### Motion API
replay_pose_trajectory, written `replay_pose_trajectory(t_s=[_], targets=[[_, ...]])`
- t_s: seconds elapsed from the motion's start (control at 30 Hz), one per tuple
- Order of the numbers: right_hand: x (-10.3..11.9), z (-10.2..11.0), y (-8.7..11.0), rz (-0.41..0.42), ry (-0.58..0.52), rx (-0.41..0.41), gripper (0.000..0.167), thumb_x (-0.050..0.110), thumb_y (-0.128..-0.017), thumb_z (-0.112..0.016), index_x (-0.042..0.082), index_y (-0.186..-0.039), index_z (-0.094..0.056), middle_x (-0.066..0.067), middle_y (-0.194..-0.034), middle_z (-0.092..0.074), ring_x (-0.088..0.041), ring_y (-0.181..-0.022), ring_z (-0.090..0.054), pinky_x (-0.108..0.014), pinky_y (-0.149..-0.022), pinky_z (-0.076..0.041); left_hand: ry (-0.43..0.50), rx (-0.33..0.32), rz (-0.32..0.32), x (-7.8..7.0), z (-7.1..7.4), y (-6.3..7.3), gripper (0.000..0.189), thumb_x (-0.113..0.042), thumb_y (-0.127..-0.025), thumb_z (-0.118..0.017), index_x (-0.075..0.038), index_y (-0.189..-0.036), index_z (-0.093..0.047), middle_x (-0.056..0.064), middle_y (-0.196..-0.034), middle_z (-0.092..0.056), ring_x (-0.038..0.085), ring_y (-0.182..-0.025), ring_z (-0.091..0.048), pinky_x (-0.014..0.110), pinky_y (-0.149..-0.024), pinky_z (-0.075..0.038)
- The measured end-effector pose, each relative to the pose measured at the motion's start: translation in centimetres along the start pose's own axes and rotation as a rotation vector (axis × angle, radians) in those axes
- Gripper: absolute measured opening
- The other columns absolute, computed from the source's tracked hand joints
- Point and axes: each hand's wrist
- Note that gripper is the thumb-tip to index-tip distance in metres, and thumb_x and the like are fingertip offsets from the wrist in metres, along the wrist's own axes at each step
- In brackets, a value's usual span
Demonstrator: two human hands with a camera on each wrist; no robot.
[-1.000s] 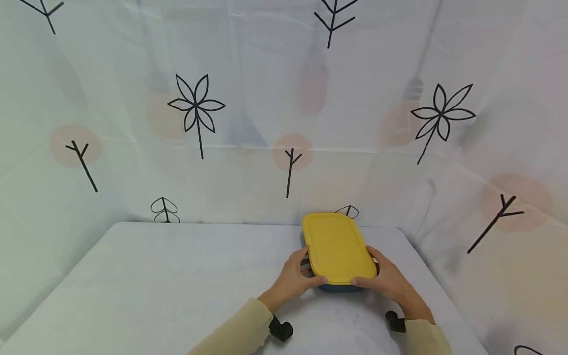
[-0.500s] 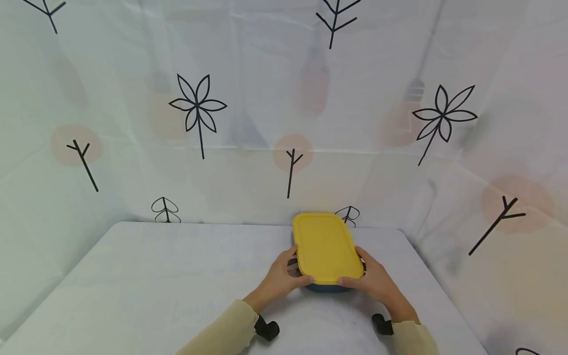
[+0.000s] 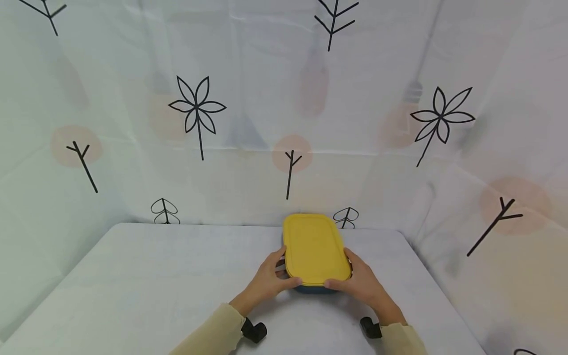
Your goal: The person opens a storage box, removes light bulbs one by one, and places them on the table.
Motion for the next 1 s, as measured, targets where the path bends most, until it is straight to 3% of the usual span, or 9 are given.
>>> replay_pose_trajectory(t_s=[0.37, 0.7, 1.0], targets=[[1.6, -1.8, -0.5, 0.017, -0.011, -0.034, 0.114, 0.058, -0.07, -0.077, -0.003, -0.148, -0.022, -0.025, -0.145, -0.036, -0.036, -0.124, -0.046, -0.052, -0.1, -0.04, 0.057, 0.0, -0.02, 0.6, 2.2, 0.9, 0.099, -0.042, -0.078, -0.077, -0.007, -0.151, -0.02, 0.01, -0.145, -0.035, 0.022, -0.128, -0.043, 0.03, -0.099, -0.044], [2.3, -3.5, -0.7, 0.046, -0.057, -0.026, 0.114, 0.058, -0.069, -0.078, -0.002, -0.148, -0.022, -0.021, -0.147, -0.035, -0.032, -0.128, -0.043, -0.05, -0.103, -0.039, 0.08, 0.01, -0.005, 1.7, 3.5, 2.0, 0.103, -0.044, -0.077, -0.078, -0.01, -0.153, -0.017, 0.012, -0.149, -0.028, 0.026, -0.13, -0.043, 0.031, -0.098, -0.045], [3.5, -4.0, -1.1, 0.04, -0.06, -0.013, 0.118, 0.063, -0.067, -0.077, -0.002, -0.148, -0.021, -0.021, -0.149, -0.031, -0.034, -0.132, -0.038, -0.053, -0.106, -0.034, 0.111, 0.013, -0.007, 2.0, 4.7, 2.2, 0.097, -0.031, -0.081, -0.078, -0.006, -0.152, -0.016, 0.015, -0.149, -0.029, 0.029, -0.13, -0.042, 0.039, -0.1, -0.043]])
Point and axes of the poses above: each hand's wrist, its own y-axis away from the middle knuckle, its own z-axis out of the back of the hand, x = y × z
